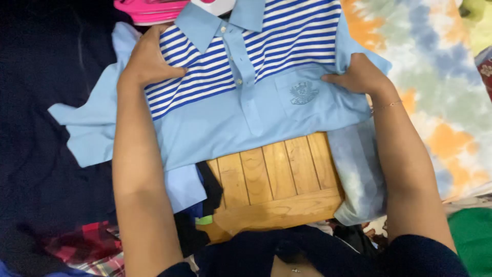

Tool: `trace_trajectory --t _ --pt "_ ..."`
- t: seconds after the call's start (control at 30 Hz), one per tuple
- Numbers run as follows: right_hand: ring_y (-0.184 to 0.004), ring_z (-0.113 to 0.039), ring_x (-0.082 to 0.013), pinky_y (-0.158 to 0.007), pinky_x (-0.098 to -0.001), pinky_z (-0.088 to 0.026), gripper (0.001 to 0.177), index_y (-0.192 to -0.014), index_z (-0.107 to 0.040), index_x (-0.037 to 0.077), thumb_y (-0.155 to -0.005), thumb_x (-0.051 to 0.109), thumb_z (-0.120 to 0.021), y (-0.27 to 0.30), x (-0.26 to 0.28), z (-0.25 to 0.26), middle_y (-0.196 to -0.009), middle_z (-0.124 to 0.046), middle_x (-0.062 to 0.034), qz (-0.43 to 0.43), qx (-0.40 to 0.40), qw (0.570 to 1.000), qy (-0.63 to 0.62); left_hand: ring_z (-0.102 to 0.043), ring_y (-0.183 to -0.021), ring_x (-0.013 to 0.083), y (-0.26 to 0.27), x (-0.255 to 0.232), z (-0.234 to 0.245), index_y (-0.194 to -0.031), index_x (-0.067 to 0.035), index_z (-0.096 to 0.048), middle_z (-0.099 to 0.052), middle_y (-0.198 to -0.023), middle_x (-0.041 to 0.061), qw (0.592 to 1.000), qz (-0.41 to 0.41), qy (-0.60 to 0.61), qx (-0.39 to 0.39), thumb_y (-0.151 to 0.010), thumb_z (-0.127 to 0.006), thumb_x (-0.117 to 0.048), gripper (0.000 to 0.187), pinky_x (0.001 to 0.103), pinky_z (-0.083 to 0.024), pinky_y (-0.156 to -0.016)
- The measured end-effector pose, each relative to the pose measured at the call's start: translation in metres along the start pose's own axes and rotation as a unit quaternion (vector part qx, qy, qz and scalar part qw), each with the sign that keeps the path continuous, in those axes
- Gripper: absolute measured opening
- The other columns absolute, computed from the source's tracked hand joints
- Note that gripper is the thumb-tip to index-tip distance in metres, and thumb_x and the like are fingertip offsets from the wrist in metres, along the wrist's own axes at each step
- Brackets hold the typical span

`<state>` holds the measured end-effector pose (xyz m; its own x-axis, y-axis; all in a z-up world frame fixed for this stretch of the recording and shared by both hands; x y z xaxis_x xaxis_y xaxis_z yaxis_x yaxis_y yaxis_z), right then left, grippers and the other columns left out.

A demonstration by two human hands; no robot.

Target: Folding various shirts and placing them onto plastic hangers

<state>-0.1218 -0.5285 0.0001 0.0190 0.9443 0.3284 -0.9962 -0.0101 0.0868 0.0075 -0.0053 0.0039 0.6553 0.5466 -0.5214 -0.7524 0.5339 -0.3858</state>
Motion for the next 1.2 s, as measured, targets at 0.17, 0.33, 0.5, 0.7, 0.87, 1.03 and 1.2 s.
trace_trajectory --t 0.17,0.33,0.5,0.7,0.87,1.03,1.2 --pt "-0.118 -0.063 -0.0352 -0.099 -0.0449 -0.050 0.062 -0.141 -0.056 -0.001 -0.083 0.010 -0.076 0.031 0.013 0.035 -0.137 -0.064 -0.0189 0.116 0.020 0.978 -0.171 -0.063 -0.103 0.0333 -0.014 -0.021 -0.010 -0.136 0.009 -0.053 -0.063 -0.118 0.022 0.998 0.031 0.040 0.047 -0.063 -0.090 -0.021 0.088 0.039 -0.049 -0.097" --pt "-0.115 -0.058 -0.0226 -0.101 -0.0360 -0.051 0.056 -0.143 -0.054 -0.003 -0.088 -0.001 -0.066 0.054 -0.062 0.045 -0.137 -0.061 -0.0130 0.038 0.050 0.914 -0.401 -0.065 -0.105 0.0332 -0.044 -0.061 -0.024 -0.138 0.010 -0.051 -0.064 -0.122 0.024 0.995 0.034 0.049 0.083 -0.063 -0.090 -0.024 0.092 0.038 -0.050 -0.097" --pt "-0.104 -0.058 -0.0150 -0.095 -0.0269 -0.049 0.055 -0.145 -0.056 -0.002 -0.091 0.004 -0.067 0.085 -0.164 0.063 -0.128 -0.063 -0.0067 -0.023 -0.071 0.892 -0.446 -0.065 -0.106 0.0376 -0.097 -0.094 -0.070 -0.144 0.006 -0.051 -0.063 -0.127 0.027 0.991 -0.011 0.053 0.123 -0.064 -0.089 -0.034 0.097 0.043 -0.054 -0.094" --pt "-0.104 -0.067 -0.0001 -0.109 -0.0148 -0.052 0.056 -0.154 -0.052 0.009 -0.102 0.026 -0.061 0.124 -0.169 0.116 -0.132 -0.069 0.0006 -0.047 -0.210 0.786 -0.579 -0.062 -0.121 0.0403 -0.184 -0.136 -0.182 -0.147 0.004 -0.048 -0.060 -0.137 0.027 0.994 -0.052 0.036 0.092 -0.064 -0.094 -0.049 0.110 0.044 -0.050 -0.103" --pt "-0.105 -0.068 -0.0033 -0.106 -0.0175 -0.054 0.055 -0.151 -0.054 0.008 -0.100 0.029 -0.059 0.105 -0.187 0.123 -0.131 -0.070 -0.0008 -0.065 -0.246 0.741 -0.622 -0.065 -0.106 0.0353 -0.235 -0.159 -0.258 -0.138 0.001 -0.056 -0.061 -0.120 0.019 0.997 -0.067 0.032 0.032 -0.058 -0.099 -0.045 0.102 0.041 -0.056 -0.094" --pt "-0.105 -0.070 -0.0075 -0.102 -0.0210 -0.056 0.055 -0.147 -0.057 0.008 -0.098 0.033 -0.057 0.094 -0.194 0.122 -0.130 -0.071 -0.0027 -0.082 -0.283 0.681 -0.670 -0.061 -0.101 0.0320 -0.271 -0.165 -0.295 -0.139 -0.004 -0.058 -0.057 -0.114 0.013 0.998 -0.063 -0.001 -0.004 -0.050 -0.099 -0.049 0.107 0.041 -0.057 -0.087" --pt "-0.106 -0.073 -0.0132 -0.096 -0.0259 -0.059 0.055 -0.141 -0.060 0.007 -0.095 0.038 -0.054 0.089 -0.202 0.117 -0.128 -0.073 -0.0052 -0.095 -0.327 0.591 -0.731 -0.059 -0.113 0.0280 -0.312 -0.171 -0.297 -0.150 -0.015 -0.051 -0.053 -0.126 0.012 0.991 -0.084 0.045 -0.097 -0.062 -0.103 -0.047 0.107 0.037 -0.052 -0.100"
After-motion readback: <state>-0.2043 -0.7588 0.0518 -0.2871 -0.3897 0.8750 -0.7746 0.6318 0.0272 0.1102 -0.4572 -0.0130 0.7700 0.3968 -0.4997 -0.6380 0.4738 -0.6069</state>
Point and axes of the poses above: each hand's wrist, its own y-axis away from the middle knuckle, its own z-axis out of the back of the hand, x = y × z, the point moved 1 cm from there along -y, towards the middle knuckle
